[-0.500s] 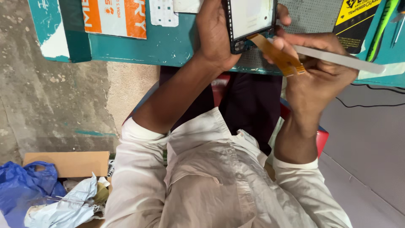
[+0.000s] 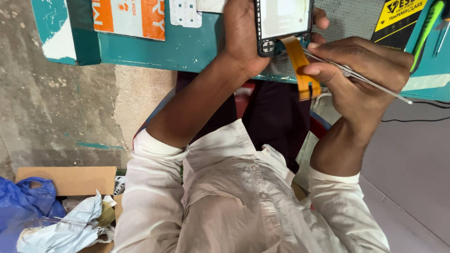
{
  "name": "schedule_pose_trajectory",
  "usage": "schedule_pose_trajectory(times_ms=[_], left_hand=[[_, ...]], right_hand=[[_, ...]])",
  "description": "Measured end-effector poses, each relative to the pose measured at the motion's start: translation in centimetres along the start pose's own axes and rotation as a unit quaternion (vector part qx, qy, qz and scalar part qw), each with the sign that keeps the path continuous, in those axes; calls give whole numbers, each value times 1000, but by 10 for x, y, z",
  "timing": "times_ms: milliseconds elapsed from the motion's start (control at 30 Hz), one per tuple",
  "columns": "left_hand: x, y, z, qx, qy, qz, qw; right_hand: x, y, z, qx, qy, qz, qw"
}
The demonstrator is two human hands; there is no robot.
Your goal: The person uses a metal prying tool to separate the screen from the smartphone frame, then applies liquid from a bottle into the seam and continues prying to fully detach the display. The device is held and rotated as needed while working at a bench.
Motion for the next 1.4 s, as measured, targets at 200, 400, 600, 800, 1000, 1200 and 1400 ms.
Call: schedule_pose_trajectory(times_ms=[200, 400, 600, 800, 1000, 1200, 1400], left_hand=[[1, -3, 8, -19, -33, -14, 999], [1, -2, 1, -2, -61, -13, 998], [-2, 3, -7, -3, -90, -3, 996], [8, 3, 5, -32, -82, 18, 996], [12, 2, 4, -3, -102, 17, 995], [14, 5, 7, 9, -112, 10, 994], [5, 9, -22, 126, 8, 33, 991]], right_hand=[[-16, 5, -4, -46, -39, -12, 998], [2, -1, -13, -53, -33, -28, 998], [22, -9, -13, -42, 7, -46, 998], [8, -15, -6, -73, -81, -119, 987], [-8, -19, 3, -101, -142, -247, 953], [-17, -18, 3, -93, -179, -228, 953], [-13, -7, -1, -91, -165, -150, 970]])
Point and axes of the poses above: each hand's wrist, its own y-axis away from the middle knuckle, its own z-axis out of the back of the hand, x = y × z, the point moved 8 cm from there along -y, towards the middle knuckle, and after that the axes turned 13 degrees about -y, right-handed, at the moved point
